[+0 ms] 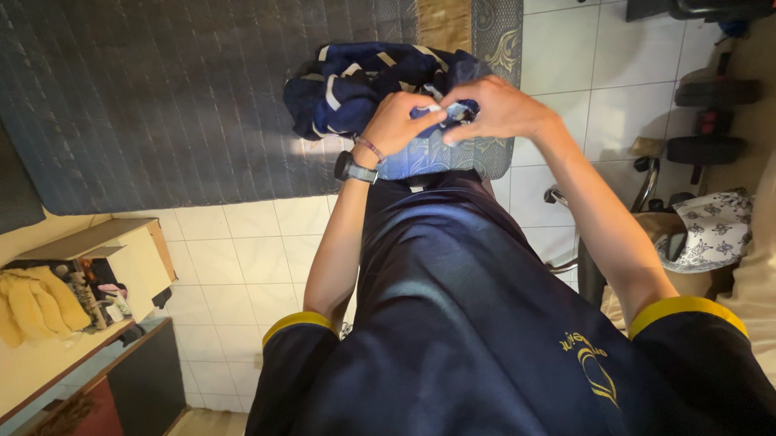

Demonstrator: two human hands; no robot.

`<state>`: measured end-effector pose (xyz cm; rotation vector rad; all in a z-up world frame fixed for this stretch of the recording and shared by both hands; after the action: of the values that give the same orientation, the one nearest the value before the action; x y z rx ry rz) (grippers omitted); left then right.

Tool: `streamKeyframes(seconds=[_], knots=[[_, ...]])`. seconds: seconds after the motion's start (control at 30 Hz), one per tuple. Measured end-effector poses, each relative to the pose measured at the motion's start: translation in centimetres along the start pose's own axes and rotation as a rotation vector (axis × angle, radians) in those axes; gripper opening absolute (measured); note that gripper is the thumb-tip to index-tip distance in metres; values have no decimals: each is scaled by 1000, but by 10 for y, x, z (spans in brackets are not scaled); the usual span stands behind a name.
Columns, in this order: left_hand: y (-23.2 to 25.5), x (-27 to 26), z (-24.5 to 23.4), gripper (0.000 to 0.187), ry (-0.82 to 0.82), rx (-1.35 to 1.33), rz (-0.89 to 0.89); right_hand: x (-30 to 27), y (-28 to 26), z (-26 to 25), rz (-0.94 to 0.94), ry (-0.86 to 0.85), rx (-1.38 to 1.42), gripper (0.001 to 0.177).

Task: The person folds a blue patterned cloth on a mattress by hand, smoothing the surface and aligning the edges before placing the folded item into a plastic bin.

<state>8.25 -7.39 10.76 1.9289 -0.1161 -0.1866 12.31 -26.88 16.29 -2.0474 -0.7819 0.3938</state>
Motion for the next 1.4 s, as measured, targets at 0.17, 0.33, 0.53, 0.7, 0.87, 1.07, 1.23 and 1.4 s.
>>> streamKeyframes(seconds=[0.17,0.33,0.53,0.7,0.87,1.07,1.23,1.4], knots=[[6,5,-5,25,192,-205,14,-9,30,7,103,168,-147,13],[-15,-3,-73,27,561,191,229,-36,99,-46,22,449,-314,26],[-107,-58,-209,28,1014,309,-162,-100,193,-141,21,877,-532,33],[-169,-112,-251,28,996,218,-147,-99,216,-103,73,920,-560,29],[-254,-159,-269,49,832,323,-249,-77,179,-35,137,696,-500,21],[-379,-204,-329,23,652,631,-366,-36,131,6,524,156,-408,22],[-362,-219,-349,15,648,433,-275,-11,118,71,579,182,-451,22],[-273,-226,-316,20,601,58,-218,26,74,163,370,296,-231,31]])
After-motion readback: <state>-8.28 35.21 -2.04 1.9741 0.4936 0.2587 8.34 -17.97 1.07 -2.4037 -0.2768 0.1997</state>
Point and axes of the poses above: each hand's wrist, its own x-axis towards the middle knuckle, its own z-axis out of the palm, y = z × x, the point moved 3 cm from there along x, towards the middle knuckle, and after that the axes turned 15 degrees about y, right-handed, at the moved point
